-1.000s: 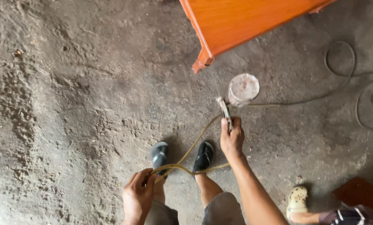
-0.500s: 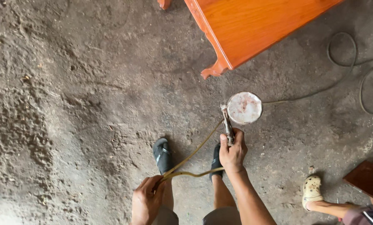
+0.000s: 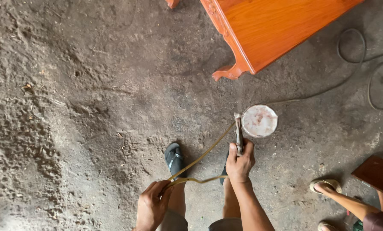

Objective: The person applies a coating to a wooden table using a spray gun, moving the gun in steady strokes across the surface.

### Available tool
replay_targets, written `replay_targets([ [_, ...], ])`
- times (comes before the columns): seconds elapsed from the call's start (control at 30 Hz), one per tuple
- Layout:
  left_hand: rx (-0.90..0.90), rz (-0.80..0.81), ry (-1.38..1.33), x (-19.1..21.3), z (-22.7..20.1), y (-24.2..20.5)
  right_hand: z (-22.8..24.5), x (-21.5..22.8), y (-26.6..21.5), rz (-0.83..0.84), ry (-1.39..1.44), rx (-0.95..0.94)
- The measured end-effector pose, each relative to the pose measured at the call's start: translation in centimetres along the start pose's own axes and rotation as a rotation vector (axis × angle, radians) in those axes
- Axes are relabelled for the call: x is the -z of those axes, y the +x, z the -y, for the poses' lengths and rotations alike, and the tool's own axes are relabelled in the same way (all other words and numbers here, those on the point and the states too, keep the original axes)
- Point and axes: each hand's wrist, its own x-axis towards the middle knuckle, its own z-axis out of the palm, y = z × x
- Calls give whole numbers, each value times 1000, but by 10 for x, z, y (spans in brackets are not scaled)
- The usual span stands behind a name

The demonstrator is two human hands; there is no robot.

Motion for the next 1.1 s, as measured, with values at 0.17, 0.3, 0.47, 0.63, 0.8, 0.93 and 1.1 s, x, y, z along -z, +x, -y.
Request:
replay_targets([
  [0.17,-33,17,10,0,2,5,1,18,-14,-38,11,24],
  [0.3,-45,19,1,3,4,7,15,39,-18,-87,107,83],
  [0.47,-46,9,-32,4,1,10,16,25,-4,-76,125,261],
  [0.63,-48,3,-1,4,-5,14,10,9,4,-70,67,286],
  [0.8,-66,13,16,7,-9,13,6,31,-18,-95,88,245],
  [0.93,29,77,1,4,-10,7,2,59,-43,11,144,74],
  [1.1,-23,100,-136,0,-4,0,5,69,-53,61,140,93],
])
